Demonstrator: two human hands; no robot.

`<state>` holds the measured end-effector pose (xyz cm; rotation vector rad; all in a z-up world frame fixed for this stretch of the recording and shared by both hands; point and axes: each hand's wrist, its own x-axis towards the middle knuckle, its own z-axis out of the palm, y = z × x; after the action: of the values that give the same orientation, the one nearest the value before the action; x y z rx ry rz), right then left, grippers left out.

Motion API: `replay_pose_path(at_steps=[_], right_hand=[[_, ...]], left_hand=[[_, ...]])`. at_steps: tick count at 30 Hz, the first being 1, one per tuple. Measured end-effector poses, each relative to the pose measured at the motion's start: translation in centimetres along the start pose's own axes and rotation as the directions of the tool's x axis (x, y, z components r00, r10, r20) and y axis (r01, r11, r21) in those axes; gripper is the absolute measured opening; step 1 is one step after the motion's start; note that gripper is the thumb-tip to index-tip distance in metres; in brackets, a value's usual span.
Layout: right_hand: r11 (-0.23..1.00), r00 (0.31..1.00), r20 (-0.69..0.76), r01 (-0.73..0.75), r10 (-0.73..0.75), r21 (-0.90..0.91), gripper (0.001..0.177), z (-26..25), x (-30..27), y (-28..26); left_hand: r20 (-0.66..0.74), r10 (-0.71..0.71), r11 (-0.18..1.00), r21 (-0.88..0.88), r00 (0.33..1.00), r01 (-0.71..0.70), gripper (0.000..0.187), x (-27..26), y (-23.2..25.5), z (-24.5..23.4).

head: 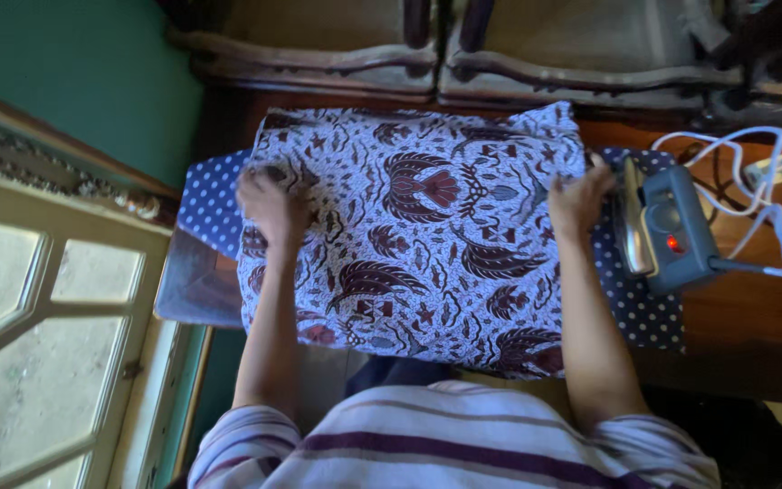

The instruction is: The person irons a patterned cloth on an ironing board using an iron, then folds the cloth and places it on a stack.

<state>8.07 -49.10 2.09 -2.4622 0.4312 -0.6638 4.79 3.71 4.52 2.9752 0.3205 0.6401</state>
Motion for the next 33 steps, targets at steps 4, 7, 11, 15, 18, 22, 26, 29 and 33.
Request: replay_pose_path(at_steps=[4,7,11,15,18,22,26,29,33], right_hand=[[0.984,0.996,0.063,0.078,-0.069,-0.162,0.064,-0.3,-1.3,1.4],[0.98,0.986,0.168,0.039,-0.006,-0.197,0.043,0.8,1.6,2.8],[0.977,0.961,0.216,-0.194,0.17,0.094,0.034,2.6,4.6,4.4],[0.851,0.943,0.196,-0.328,0.269,0.41,0.019,5.8,8.7,4.6],[0.892,0.973,0.065,-0.228,0.221,0.39,0.018,7.0,9.4,3.4],[0.862,1.0,-0.025,0.016,-0.004,0.507,0.078,5.9,6.4,1.3],[0.892,0.896,-0.008,0.444,-0.445,0.083,0.079,1.9,2.7,-1.6],[0.932,0.925,0.124,0.349,-0.36,0.097,0.06,-2.9,0.7,-2.7],[0.891,0.919,0.104,0.394,-0.38,-0.225,0.042,-9.7,-1.7,-3.1]], left_hand=[[0.138,-0.335,0.926,-0.133,0.932,0.352,0.093,-0.2,-3.3,-2.0],[0.181,-0.3,0.915,-0.223,0.937,0.336,0.066,1.7,-4.3,1.5],[0.123,-0.266,0.91,-0.297,0.956,0.291,0.044,5.2,-3.8,4.6],[-0.054,-0.286,0.933,-0.244,0.957,0.265,0.048,9.0,-0.8,4.7],[-0.025,-0.351,0.905,-0.266,0.936,0.332,0.047,9.8,1.4,3.6],[-0.234,-0.29,0.953,-0.161,0.928,0.258,0.072,7.9,4.0,2.4],[-0.119,0.045,0.96,-0.268,0.992,-0.075,0.058,1.1,9.2,1.6],[0.017,0.211,0.894,-0.408,0.977,-0.186,0.046,-3.6,12.1,0.7],[0.119,0.333,0.91,-0.298,0.935,-0.287,0.053,-5.5,13.9,1.0]])
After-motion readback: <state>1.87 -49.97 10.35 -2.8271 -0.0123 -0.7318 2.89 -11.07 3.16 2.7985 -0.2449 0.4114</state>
